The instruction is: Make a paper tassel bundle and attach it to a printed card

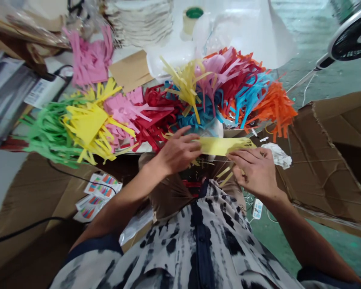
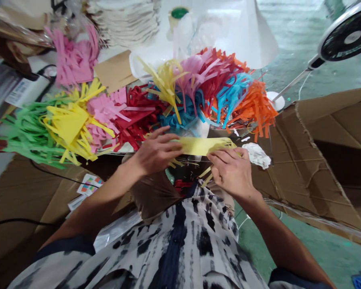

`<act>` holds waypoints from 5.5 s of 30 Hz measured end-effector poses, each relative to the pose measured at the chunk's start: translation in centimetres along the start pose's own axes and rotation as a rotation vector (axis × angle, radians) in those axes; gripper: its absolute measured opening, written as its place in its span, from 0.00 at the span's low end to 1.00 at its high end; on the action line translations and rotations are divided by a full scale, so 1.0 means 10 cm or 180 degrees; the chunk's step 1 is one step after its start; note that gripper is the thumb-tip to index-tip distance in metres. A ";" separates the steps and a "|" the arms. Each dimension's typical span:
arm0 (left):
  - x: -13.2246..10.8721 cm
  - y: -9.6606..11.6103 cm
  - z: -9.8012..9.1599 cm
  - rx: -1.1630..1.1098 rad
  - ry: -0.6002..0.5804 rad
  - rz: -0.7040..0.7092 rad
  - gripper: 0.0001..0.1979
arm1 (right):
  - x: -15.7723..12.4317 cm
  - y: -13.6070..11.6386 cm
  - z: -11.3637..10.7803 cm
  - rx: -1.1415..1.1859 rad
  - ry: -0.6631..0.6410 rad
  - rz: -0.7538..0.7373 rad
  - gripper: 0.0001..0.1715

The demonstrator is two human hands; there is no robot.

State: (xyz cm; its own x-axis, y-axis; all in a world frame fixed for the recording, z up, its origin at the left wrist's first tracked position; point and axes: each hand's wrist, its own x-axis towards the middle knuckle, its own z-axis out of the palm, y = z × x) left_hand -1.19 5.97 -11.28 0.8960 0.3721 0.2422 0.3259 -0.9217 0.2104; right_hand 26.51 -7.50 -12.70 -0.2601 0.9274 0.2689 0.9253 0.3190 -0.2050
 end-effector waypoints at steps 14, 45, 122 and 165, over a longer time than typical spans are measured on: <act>0.34 0.51 0.04 0.0058 -0.0125 -0.0175 0.13 | 0.19 -0.02 -0.10 -0.0481 -0.0324 0.0034 0.15; 0.14 0.38 0.20 -0.0095 0.0293 -0.1068 0.15 | 0.27 0.19 -0.10 0.0052 -0.0395 0.0392 0.13; 0.20 0.50 0.38 0.0126 0.0671 -0.2019 0.11 | 0.70 0.39 -0.09 -0.0184 -0.0922 0.0163 0.16; 0.37 0.42 0.38 0.0133 0.0193 -0.1184 0.12 | 0.63 0.35 0.00 -0.0157 -0.0229 -0.0355 0.14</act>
State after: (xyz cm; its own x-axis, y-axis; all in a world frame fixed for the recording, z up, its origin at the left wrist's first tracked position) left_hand 4.67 3.11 -13.15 0.6951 0.6868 0.2125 0.6387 -0.7256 0.2561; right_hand 28.16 -0.54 -11.72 -0.3796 0.8989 0.2189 0.9015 0.4126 -0.1306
